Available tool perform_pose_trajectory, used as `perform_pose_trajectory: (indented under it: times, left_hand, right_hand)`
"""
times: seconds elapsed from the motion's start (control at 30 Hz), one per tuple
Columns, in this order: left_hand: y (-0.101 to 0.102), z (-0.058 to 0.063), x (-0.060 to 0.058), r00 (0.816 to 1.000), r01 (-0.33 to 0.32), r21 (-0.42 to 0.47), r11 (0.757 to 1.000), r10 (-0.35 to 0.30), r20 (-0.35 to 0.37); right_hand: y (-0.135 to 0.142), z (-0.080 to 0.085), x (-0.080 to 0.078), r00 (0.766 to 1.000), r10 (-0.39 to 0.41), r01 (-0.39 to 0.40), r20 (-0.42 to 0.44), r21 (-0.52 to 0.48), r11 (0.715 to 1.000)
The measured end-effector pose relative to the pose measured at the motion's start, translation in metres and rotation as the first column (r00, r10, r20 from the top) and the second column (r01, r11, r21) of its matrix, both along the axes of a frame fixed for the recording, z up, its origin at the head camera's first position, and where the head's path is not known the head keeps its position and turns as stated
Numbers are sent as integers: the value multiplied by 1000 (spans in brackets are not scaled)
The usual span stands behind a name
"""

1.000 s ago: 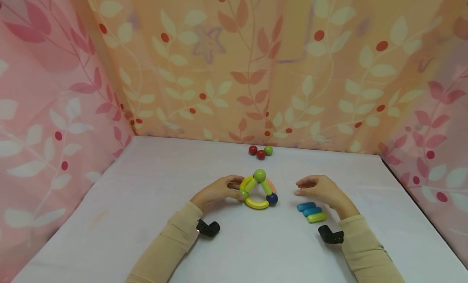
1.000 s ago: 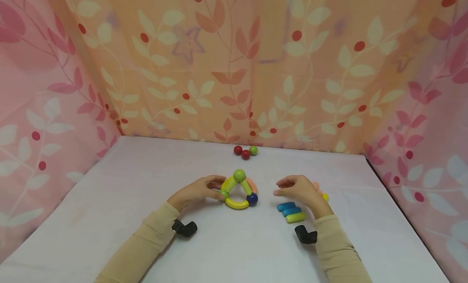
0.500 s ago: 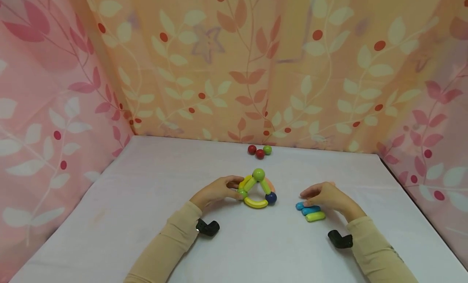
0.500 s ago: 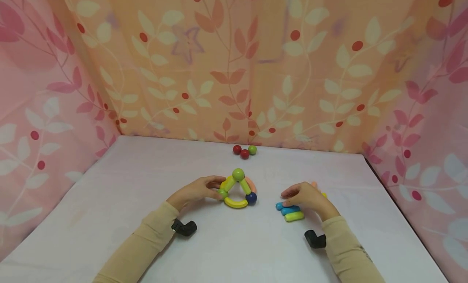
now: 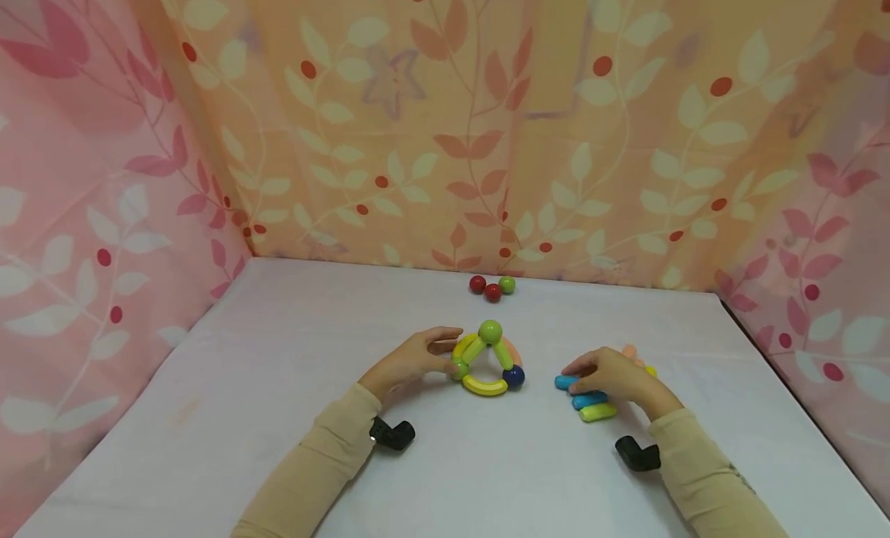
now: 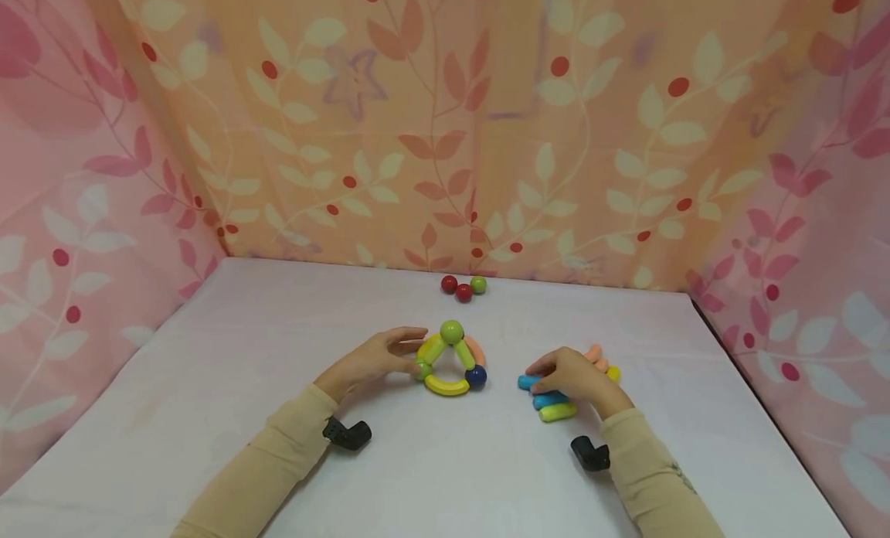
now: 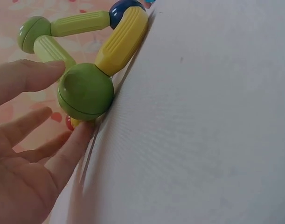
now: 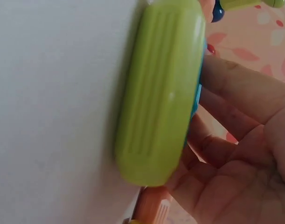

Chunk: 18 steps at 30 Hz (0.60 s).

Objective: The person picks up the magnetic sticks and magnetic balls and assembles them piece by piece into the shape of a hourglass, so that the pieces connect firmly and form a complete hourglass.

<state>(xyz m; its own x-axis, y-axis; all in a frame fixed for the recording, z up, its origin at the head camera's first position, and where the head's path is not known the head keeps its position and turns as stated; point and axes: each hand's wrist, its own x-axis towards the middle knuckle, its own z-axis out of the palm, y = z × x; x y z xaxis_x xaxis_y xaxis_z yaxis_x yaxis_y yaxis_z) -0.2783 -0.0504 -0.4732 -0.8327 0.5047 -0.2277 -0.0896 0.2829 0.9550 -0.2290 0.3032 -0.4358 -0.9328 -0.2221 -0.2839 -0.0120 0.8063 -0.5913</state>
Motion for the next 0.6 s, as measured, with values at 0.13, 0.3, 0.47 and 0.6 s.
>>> perform_pose_trajectory:
  times: [0.13,0.3,0.47,0.6]
  left_hand:
    - [0,0,1,1000,16,-13,1000,-16,-14]
    - [0,-1,1,999,34,13,999,-34,-12]
    - [-1,-5,-3,999,40,68,997,-42,30]
    - [-2,-8,-5,997,48,124,991,-56,61]
  right_hand:
    - [-8,2,-2,1000,-4,4,-23,-5,1000]
    - [-24,9,-4,990,-92,83,-106,-88,993]
    - [-45,21,-10,971,-153,111,-183,-223,968]
    - [-65,33,-14,963,-208,143,-173,-327,934]
